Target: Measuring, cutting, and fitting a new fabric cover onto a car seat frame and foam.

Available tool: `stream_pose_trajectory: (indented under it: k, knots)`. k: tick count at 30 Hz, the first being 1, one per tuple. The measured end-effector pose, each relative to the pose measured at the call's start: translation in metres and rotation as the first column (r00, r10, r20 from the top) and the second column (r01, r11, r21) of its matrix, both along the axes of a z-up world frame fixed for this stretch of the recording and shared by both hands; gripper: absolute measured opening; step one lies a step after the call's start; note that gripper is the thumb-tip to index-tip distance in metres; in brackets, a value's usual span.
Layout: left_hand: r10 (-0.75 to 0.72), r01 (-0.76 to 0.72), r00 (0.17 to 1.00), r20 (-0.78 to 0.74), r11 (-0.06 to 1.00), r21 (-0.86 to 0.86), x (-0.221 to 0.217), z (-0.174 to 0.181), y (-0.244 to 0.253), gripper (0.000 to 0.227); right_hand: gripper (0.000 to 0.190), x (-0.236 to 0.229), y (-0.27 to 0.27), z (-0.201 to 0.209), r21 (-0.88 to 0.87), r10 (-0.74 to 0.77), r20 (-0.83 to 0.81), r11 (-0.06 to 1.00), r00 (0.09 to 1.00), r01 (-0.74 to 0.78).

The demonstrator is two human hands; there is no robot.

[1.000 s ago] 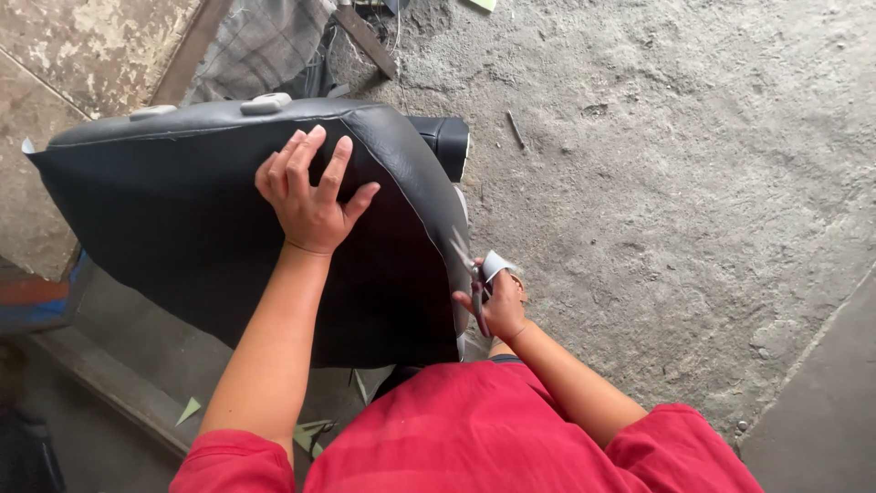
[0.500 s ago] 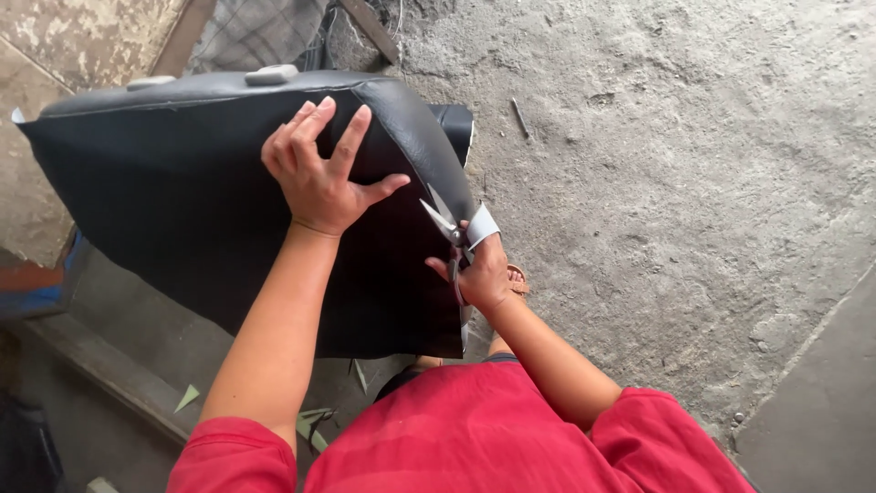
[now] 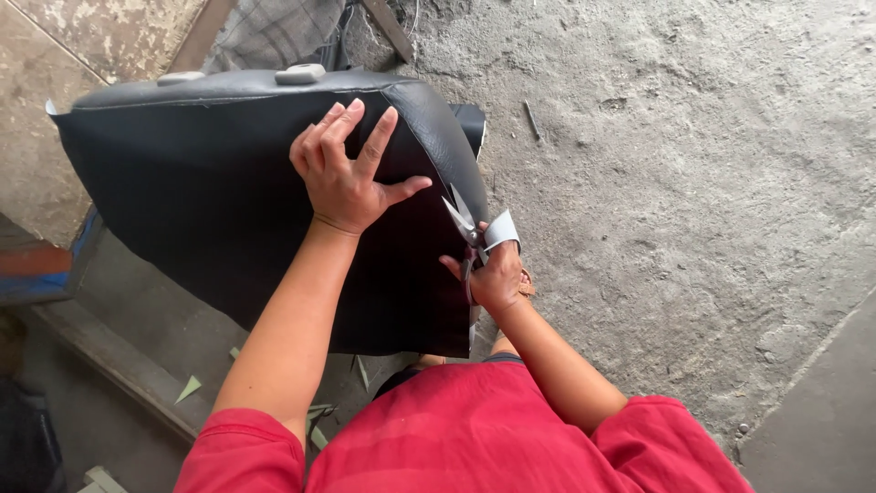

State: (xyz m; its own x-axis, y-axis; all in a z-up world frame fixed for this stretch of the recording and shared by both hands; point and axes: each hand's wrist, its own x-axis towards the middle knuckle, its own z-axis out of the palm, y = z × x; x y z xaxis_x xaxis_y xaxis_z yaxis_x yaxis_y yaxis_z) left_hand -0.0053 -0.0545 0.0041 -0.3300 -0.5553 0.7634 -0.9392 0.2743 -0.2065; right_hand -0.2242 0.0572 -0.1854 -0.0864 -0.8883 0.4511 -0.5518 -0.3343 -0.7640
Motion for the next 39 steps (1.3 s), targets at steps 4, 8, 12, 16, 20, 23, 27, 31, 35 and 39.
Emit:
stream_pose_trajectory:
  k: [4,8,12,16,20,23,27,31,35,39]
  knots:
    - [-0.008,0.008,1.000,0.013,1.000,-0.016,0.001,-0.001,0.004,0.082,0.088,-0.002,0.007,-0.004,-0.041,-0.008,-0.055,0.999,0.998,0.005]
    - [-0.003,0.003,1.000,0.013,1.000,-0.028,0.000,-0.002,0.005,0.081,0.088,0.001,0.002,0.004,-0.080,-0.002,-0.075,0.997,0.997,-0.004]
    - [-0.002,0.002,1.000,0.012,0.999,-0.035,-0.002,0.002,0.005,0.082,0.087,0.001,0.002,0.004,-0.083,0.002,-0.054,0.997,0.999,-0.006]
    - [0.047,-0.047,0.999,0.002,0.998,0.052,-0.006,0.013,0.010,0.078,0.090,-0.002,0.007,-0.001,0.118,0.030,-0.095,0.993,0.995,-0.018]
    - [0.044,-0.044,0.999,-0.003,0.998,0.041,-0.007,0.011,0.010,0.078,0.091,-0.019,0.018,-0.017,0.220,0.104,-0.088,0.972,0.991,-0.083]
    - [0.045,-0.046,0.999,0.005,0.998,0.038,-0.005,0.011,0.007,0.079,0.089,-0.027,0.024,-0.017,0.190,0.134,-0.078,0.975,0.988,-0.117]
    - [0.051,-0.052,0.999,0.014,0.997,0.053,-0.004,0.009,0.004,0.079,0.089,-0.022,0.023,-0.021,0.256,0.147,-0.042,0.958,0.988,-0.131]
    - [0.048,-0.048,0.999,0.009,0.997,0.053,-0.003,0.009,0.001,0.079,0.089,-0.019,0.016,-0.011,0.281,0.177,0.043,0.942,0.983,-0.182]
    - [0.056,-0.056,0.998,0.015,0.996,0.063,-0.002,0.007,-0.001,0.080,0.088,-0.017,0.011,-0.005,0.273,0.190,0.024,0.943,0.981,-0.190]
    - [0.053,-0.054,0.998,0.017,0.996,0.067,-0.003,0.008,-0.003,0.080,0.089,-0.012,0.002,-0.001,0.208,0.167,-0.005,0.965,0.986,-0.162]
